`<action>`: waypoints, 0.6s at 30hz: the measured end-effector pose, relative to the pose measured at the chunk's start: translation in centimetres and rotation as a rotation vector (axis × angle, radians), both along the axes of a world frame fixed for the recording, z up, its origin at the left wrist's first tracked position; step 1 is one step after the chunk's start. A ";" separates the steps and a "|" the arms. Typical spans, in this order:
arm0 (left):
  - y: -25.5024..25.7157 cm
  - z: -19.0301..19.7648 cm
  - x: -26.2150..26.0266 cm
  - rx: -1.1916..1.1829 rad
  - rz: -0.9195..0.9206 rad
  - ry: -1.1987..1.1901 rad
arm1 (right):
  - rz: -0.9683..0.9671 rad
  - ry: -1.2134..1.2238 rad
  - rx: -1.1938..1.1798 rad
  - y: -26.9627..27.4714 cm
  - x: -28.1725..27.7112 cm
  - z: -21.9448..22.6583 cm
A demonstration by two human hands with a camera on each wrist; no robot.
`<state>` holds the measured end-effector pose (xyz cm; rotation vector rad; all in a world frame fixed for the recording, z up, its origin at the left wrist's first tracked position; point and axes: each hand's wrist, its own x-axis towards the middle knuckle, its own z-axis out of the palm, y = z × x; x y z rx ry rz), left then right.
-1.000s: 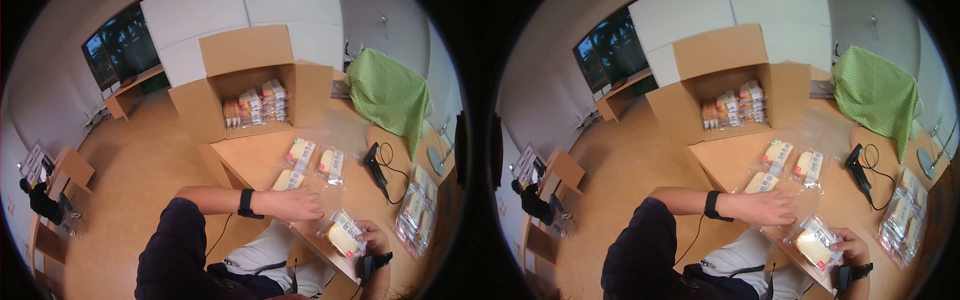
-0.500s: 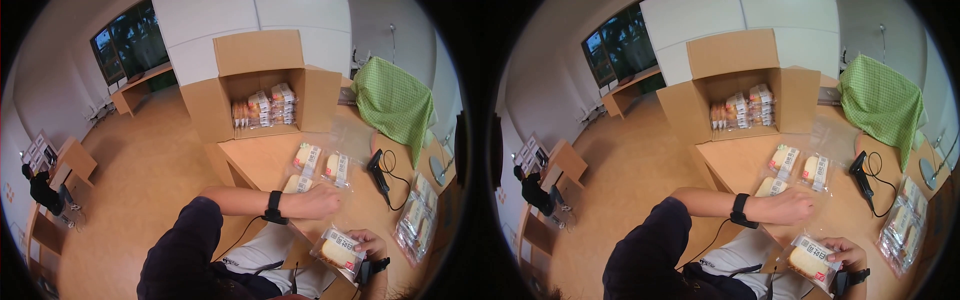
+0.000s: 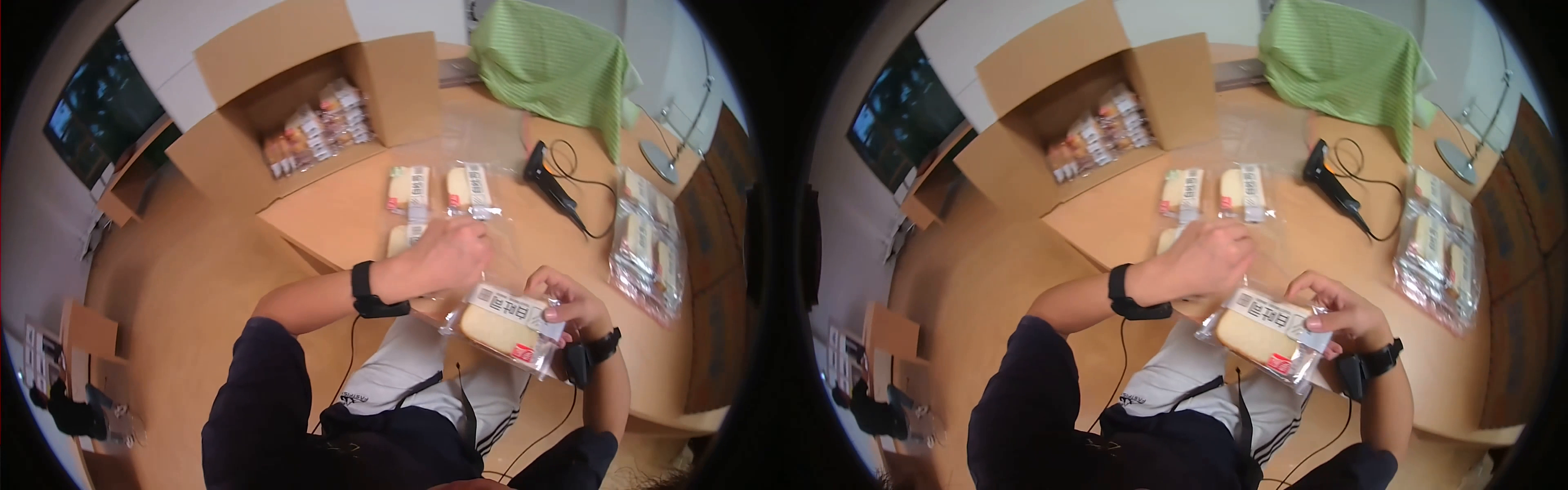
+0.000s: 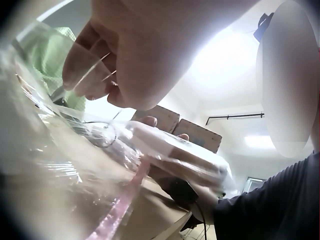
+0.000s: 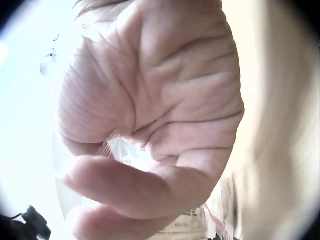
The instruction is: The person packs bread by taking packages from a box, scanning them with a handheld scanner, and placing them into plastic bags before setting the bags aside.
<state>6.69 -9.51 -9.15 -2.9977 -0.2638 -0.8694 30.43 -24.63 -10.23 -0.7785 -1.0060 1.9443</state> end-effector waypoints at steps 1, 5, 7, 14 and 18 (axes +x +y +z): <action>0.0 0.1 0.0 -0.041 0.046 0.023 | 0.057 -0.071 0.030 0.0 0.1 -0.2; -0.2 0.7 0.4 -0.056 0.029 0.017 | 0.087 -0.142 0.081 -0.2 -0.6 0.9; -0.1 0.4 0.6 -0.068 0.019 0.006 | 0.040 -0.116 0.056 -0.3 -1.4 1.3; -0.7 0.6 0.6 -0.081 0.019 0.047 | 0.115 -0.152 0.080 -0.1 -1.8 1.6; -1.1 -0.1 0.2 -0.060 -0.002 0.041 | 0.009 -0.265 0.084 0.0 -2.8 1.6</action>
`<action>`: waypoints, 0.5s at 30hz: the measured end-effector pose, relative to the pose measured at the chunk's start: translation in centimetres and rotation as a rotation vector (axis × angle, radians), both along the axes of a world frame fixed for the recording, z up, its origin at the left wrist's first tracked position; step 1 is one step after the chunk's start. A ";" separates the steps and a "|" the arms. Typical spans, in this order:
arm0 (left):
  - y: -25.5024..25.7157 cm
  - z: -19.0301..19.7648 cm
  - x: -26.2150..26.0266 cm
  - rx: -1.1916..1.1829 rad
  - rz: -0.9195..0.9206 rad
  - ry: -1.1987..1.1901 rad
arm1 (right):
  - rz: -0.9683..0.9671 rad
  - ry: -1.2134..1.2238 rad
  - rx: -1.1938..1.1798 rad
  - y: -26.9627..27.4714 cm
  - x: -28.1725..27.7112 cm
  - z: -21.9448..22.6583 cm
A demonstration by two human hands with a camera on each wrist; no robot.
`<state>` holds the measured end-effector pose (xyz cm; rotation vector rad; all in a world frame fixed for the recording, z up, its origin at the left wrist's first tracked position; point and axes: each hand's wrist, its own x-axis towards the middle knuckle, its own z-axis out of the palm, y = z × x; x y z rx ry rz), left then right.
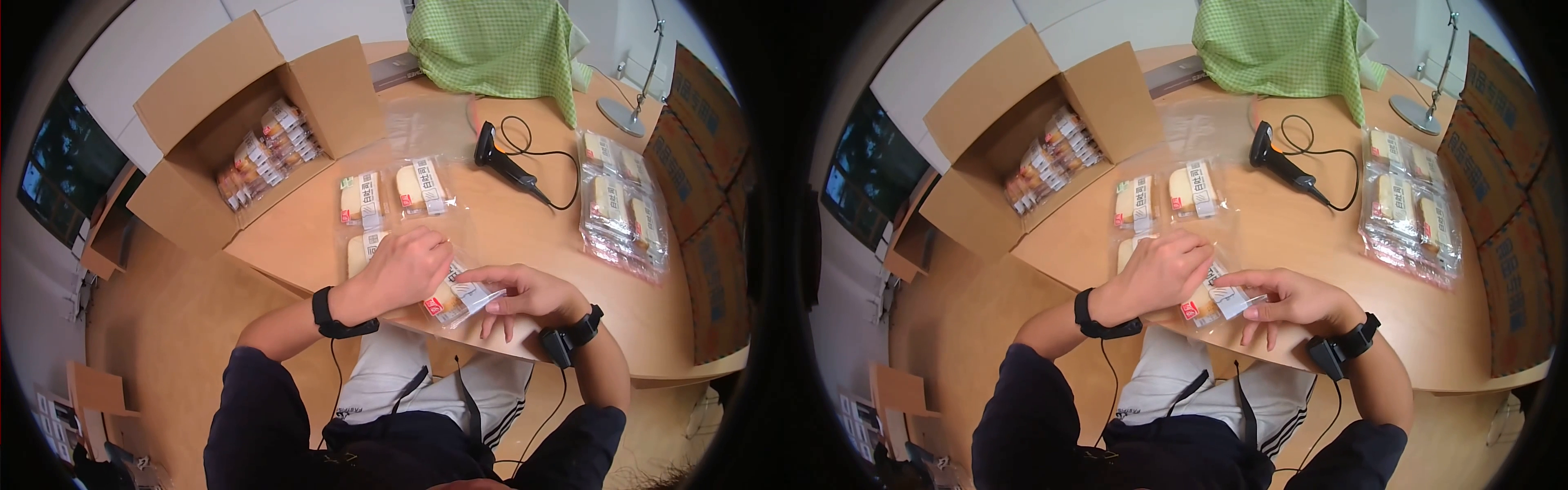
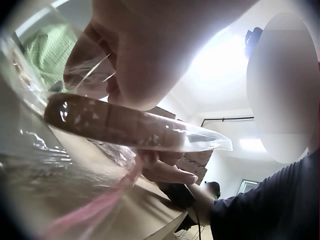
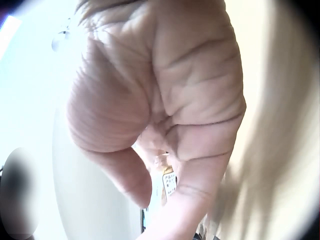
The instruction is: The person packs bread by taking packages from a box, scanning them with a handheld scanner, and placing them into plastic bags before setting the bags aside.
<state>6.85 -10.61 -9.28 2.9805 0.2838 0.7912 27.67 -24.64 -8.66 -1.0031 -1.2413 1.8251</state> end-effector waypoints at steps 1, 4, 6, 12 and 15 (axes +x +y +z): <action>-0.2 -0.1 -0.1 -0.003 0.004 0.014 | 0.000 0.000 0.001 0.1 0.0 -0.1; -0.6 0.0 -0.7 -0.013 0.007 0.051 | -0.037 -0.122 0.017 0.4 -0.3 -0.3; -0.7 0.1 -1.0 -0.020 0.005 0.072 | -0.102 -0.221 0.087 0.4 -0.4 -0.4; -1.0 0.1 -1.8 -0.060 0.025 0.008 | -0.238 -0.760 1.083 0.9 -0.4 -2.7; -1.0 0.1 -2.1 -0.049 0.017 0.029 | -0.215 -1.005 1.187 0.8 -0.9 -2.6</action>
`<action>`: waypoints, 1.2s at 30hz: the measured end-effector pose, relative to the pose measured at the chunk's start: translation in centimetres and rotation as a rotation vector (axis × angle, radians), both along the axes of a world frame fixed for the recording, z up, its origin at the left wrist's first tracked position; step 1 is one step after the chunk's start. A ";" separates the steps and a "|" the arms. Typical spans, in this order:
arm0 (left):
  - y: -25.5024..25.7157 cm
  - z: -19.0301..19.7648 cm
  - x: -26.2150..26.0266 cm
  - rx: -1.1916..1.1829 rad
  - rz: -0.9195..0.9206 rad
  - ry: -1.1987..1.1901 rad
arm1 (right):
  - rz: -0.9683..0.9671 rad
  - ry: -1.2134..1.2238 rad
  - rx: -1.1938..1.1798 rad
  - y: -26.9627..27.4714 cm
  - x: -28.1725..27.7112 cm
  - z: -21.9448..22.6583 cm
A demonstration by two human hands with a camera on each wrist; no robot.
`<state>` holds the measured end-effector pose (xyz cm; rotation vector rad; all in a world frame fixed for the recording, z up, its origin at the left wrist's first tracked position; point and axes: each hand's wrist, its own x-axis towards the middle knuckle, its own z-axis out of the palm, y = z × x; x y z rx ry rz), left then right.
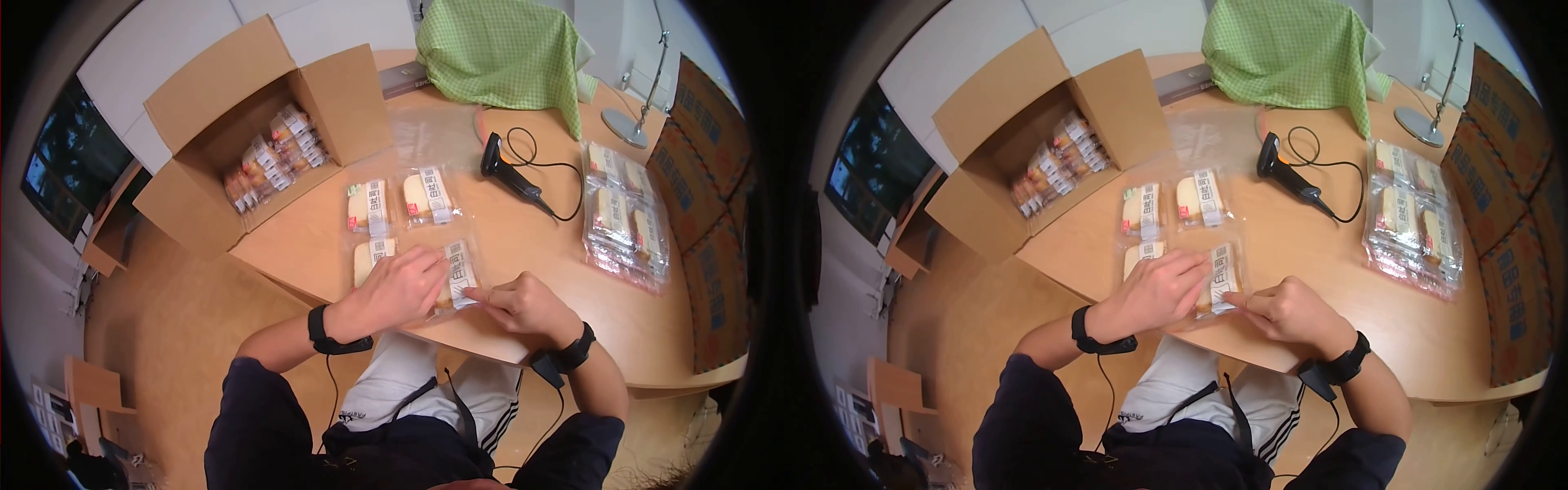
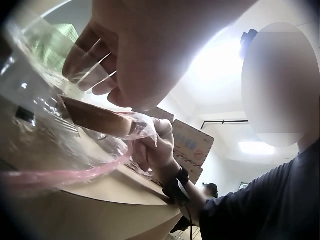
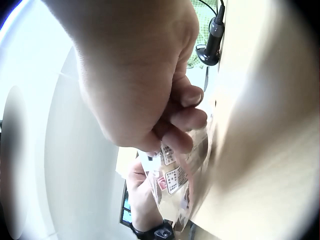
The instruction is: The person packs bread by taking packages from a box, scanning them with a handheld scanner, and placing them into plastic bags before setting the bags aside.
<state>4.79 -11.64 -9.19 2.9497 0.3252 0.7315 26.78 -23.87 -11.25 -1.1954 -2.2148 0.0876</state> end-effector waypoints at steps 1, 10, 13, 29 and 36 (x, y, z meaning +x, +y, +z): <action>0.0 -0.1 0.0 0.013 -0.017 -0.013 | -0.003 -0.002 0.003 0.0 -0.1 0.0; -0.3 -1.0 0.2 0.028 -0.092 0.002 | -0.245 -0.334 0.020 0.4 -1.1 -2.1; -0.2 -1.4 0.3 0.039 -0.091 0.005 | -0.342 -0.417 0.060 0.2 -1.8 -2.3; -1.5 -1.7 -0.7 0.069 -0.093 0.139 | -0.278 0.112 0.085 1.4 0.2 -1.5; -3.9 -0.9 -3.0 0.065 -0.182 0.270 | -0.509 0.360 -0.126 2.3 1.7 -2.7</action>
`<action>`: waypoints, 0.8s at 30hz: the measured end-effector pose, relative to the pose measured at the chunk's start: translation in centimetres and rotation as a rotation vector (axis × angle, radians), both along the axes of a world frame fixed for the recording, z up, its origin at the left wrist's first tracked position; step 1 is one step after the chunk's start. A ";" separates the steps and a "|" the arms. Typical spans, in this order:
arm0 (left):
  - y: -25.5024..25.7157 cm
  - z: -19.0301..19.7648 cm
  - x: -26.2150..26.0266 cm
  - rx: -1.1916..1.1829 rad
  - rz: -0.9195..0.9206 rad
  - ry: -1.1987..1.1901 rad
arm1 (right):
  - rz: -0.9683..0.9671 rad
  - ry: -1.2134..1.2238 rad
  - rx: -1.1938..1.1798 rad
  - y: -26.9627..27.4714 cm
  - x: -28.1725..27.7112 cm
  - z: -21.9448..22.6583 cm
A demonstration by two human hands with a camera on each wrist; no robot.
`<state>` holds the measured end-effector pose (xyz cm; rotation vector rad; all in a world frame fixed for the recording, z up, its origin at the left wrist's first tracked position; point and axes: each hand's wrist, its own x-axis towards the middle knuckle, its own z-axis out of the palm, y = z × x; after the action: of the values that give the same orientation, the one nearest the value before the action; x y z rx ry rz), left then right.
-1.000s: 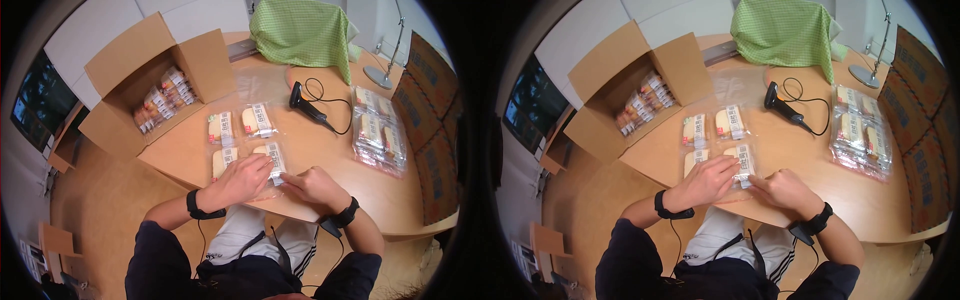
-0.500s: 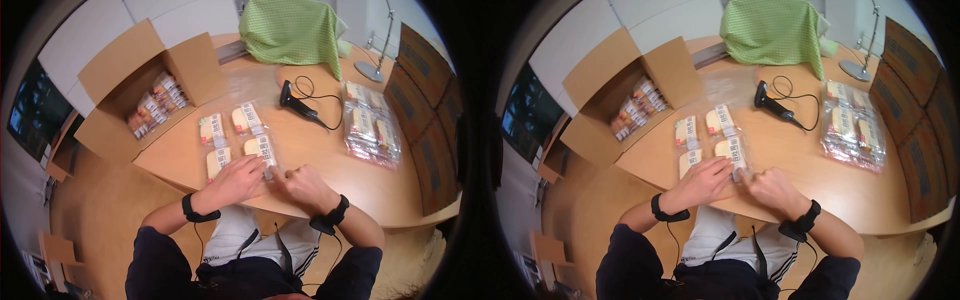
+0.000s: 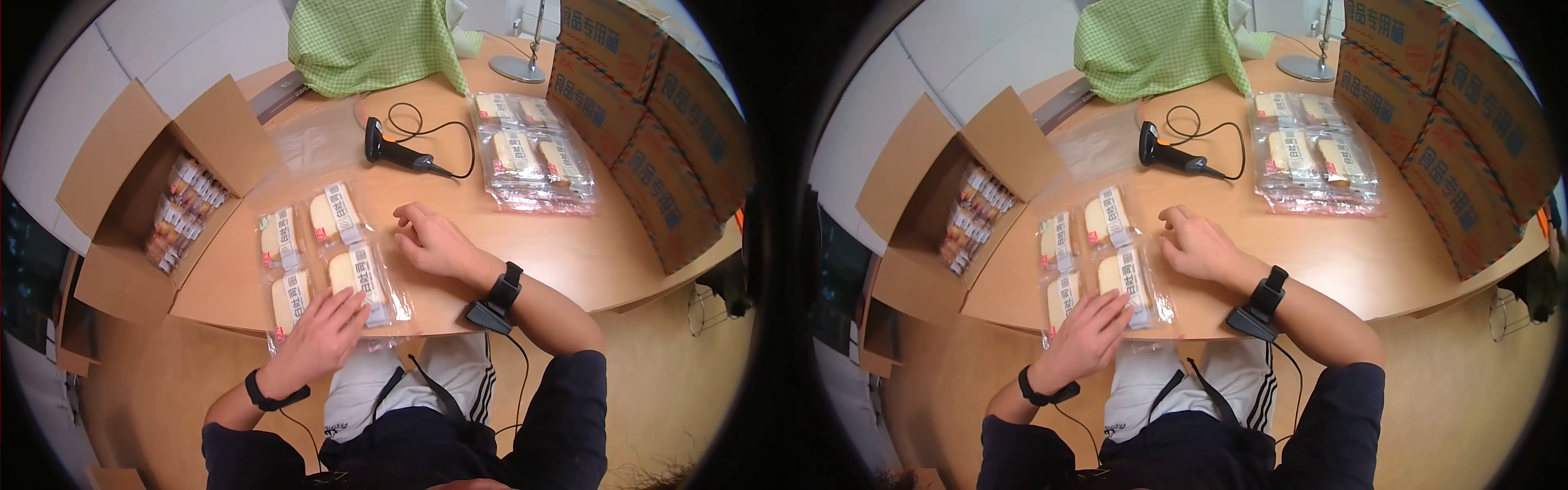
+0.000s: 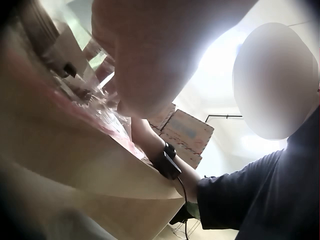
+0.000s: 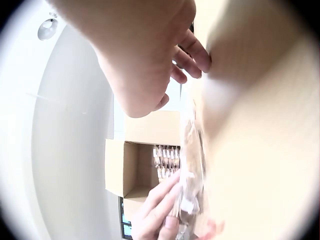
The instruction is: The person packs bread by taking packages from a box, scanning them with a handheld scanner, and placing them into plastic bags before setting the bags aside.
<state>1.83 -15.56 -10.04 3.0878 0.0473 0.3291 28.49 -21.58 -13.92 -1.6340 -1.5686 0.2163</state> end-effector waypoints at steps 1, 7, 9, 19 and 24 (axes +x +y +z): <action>-0.5 0.4 -0.5 0.001 0.003 -0.003 | 0.013 0.039 -0.066 0.1 0.0 0.1; 0.6 0.8 -5.0 -0.059 0.066 -0.071 | 0.305 -0.350 0.019 0.1 -0.4 -0.2; 2.6 -1.3 -7.5 -0.261 0.252 -0.369 | 0.407 -0.326 -0.009 0.3 -1.0 -0.7; 5.5 -5.8 -14.9 -0.888 0.845 0.031 | 0.537 -0.472 -0.260 -1.2 -2.7 1.7; 6.9 -9.8 -15.2 -2.052 0.696 -0.269 | 0.564 -0.527 -0.208 -3.2 -3.5 1.9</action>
<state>-13.38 -8.64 -19.80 0.9136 0.8007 0.3206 24.97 -24.77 -12.04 -1.4288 -2.4727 0.2634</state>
